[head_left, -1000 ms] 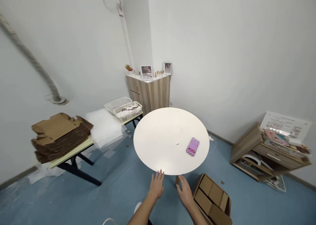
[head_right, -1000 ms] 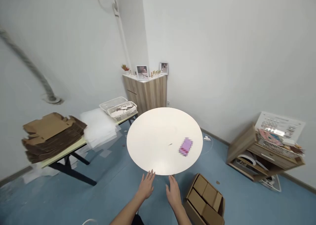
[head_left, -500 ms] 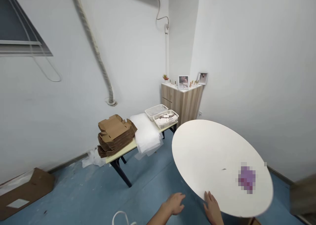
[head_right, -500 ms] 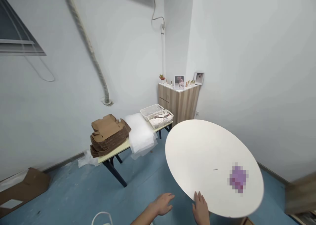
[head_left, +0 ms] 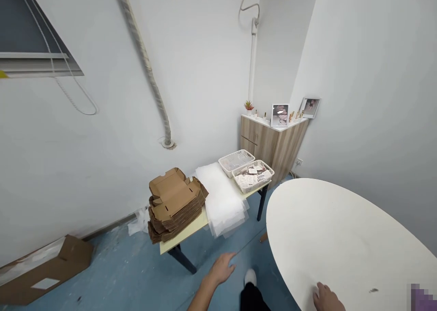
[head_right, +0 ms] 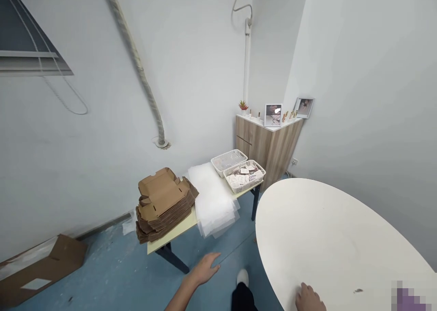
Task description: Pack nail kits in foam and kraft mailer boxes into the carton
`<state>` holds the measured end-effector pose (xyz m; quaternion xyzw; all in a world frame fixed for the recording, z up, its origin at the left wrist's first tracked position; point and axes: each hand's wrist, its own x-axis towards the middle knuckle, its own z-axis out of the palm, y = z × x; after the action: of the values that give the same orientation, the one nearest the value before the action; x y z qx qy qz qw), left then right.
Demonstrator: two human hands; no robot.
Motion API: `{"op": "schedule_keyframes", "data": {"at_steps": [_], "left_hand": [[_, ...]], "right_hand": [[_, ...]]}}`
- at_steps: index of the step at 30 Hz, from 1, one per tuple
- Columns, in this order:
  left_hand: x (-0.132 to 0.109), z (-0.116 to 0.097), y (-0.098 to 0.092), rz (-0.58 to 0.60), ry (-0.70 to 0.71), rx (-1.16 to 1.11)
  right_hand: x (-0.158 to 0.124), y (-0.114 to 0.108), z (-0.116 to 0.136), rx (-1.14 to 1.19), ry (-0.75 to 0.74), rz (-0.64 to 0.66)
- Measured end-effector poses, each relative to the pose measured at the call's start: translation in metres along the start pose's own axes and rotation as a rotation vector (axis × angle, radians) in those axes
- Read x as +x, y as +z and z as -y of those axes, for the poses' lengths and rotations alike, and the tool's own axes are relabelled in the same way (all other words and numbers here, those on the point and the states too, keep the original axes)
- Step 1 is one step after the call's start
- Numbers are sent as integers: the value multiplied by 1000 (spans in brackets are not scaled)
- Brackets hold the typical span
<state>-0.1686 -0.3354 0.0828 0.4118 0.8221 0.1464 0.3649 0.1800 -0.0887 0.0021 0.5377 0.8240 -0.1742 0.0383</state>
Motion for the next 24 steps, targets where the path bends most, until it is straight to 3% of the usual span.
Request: {"op": "schedule_keyframes", "data": {"at_steps": [6, 11, 15, 19, 24], "left_hand": [[84, 20, -67, -218, 41, -87], [158, 19, -121, -383, 84, -101], [201, 16, -155, -448, 57, -72], [235, 17, -182, -443, -18, -22], [278, 14, -213, -465, -85, 29]], "right_hand": [[134, -35, 137, -56, -224, -22], [247, -78, 256, -56, -465, -74], [319, -110, 345, -45, -660, -102], [364, -119, 429, 7, -788, -76], [379, -100, 514, 84, -799, 92]]}}
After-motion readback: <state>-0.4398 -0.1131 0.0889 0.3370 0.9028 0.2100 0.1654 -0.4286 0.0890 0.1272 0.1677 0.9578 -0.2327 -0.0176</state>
